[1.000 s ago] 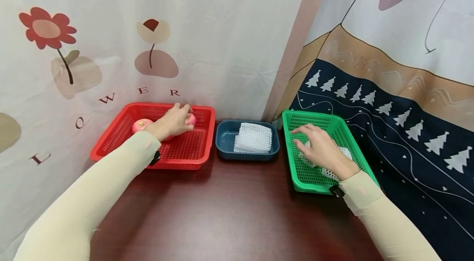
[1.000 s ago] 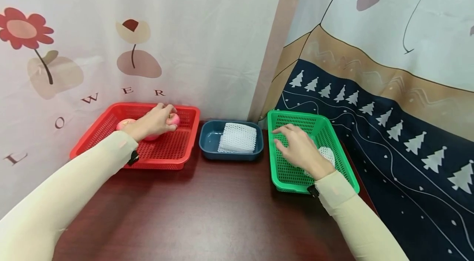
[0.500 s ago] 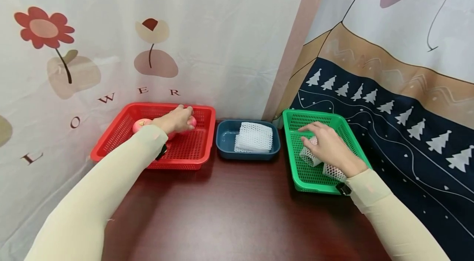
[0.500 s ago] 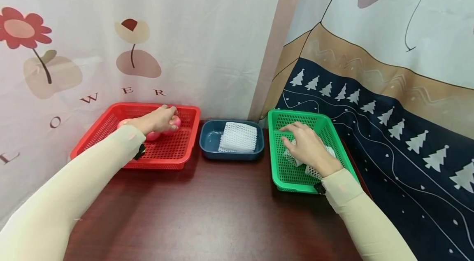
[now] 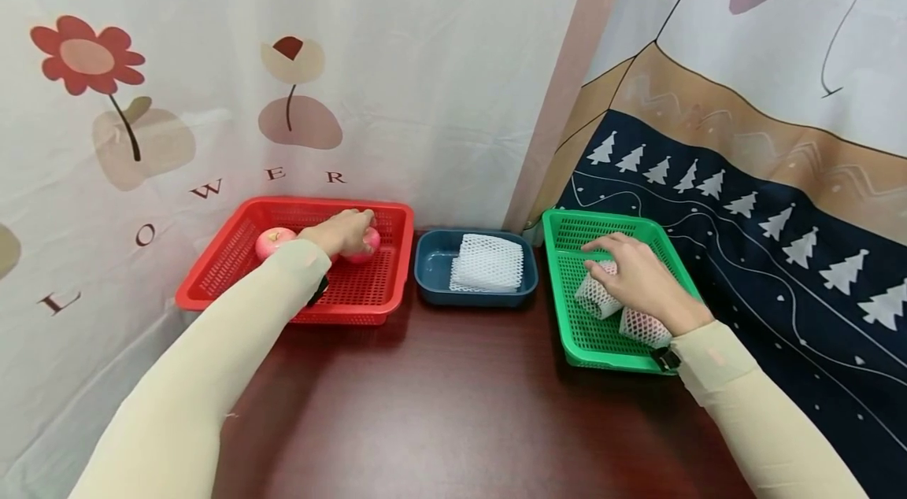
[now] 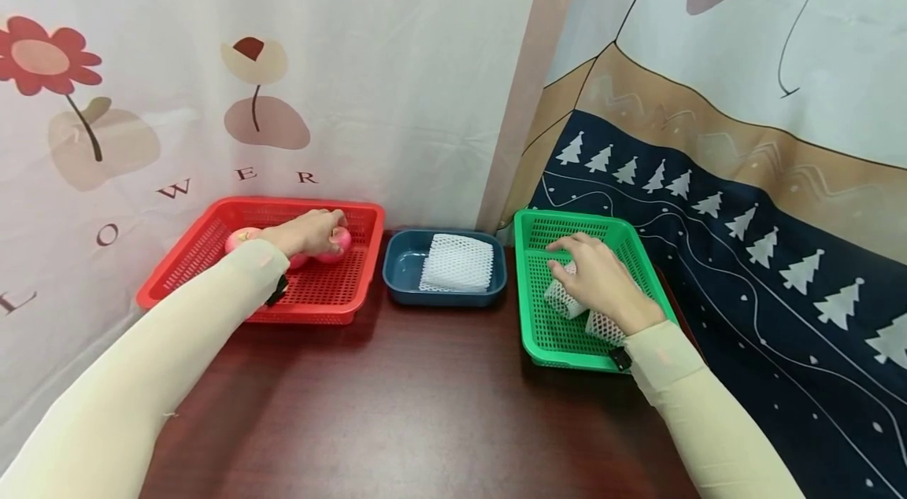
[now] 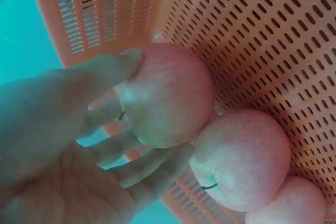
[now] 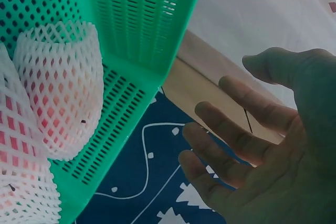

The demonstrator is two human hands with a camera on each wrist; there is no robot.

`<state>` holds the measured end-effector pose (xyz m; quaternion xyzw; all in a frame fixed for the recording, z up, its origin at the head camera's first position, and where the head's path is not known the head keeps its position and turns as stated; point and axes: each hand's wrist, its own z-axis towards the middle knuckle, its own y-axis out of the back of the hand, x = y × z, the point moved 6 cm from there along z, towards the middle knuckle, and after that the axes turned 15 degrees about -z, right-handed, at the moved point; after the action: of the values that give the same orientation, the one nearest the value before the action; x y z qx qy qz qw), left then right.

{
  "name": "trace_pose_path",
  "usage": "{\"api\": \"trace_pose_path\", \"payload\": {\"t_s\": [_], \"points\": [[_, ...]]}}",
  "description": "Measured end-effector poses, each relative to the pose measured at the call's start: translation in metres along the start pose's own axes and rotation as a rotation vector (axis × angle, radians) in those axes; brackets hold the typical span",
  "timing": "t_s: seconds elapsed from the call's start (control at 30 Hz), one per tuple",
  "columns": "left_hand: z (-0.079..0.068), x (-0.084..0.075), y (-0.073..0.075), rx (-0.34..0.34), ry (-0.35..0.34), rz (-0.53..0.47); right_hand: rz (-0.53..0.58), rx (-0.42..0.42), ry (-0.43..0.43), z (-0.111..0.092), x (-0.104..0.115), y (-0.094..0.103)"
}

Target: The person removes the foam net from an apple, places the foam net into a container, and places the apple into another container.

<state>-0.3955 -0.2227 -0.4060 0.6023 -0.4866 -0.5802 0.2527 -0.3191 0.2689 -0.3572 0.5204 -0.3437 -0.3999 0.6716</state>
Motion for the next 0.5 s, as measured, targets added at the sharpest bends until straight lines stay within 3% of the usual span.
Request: {"api": "trace_pose_path", "payload": {"t_s": [0.33,0.5], "points": [[-0.014,-0.011,-0.004,0.075,0.068,0.031,-0.014,0.056,-0.028,-0.003,-0.011,-0.003],[-0.018,-0.016,-0.001,0.066,0.083,0.026,-0.021,0.066,-0.048,-0.005,-0.018,0.002]]}}
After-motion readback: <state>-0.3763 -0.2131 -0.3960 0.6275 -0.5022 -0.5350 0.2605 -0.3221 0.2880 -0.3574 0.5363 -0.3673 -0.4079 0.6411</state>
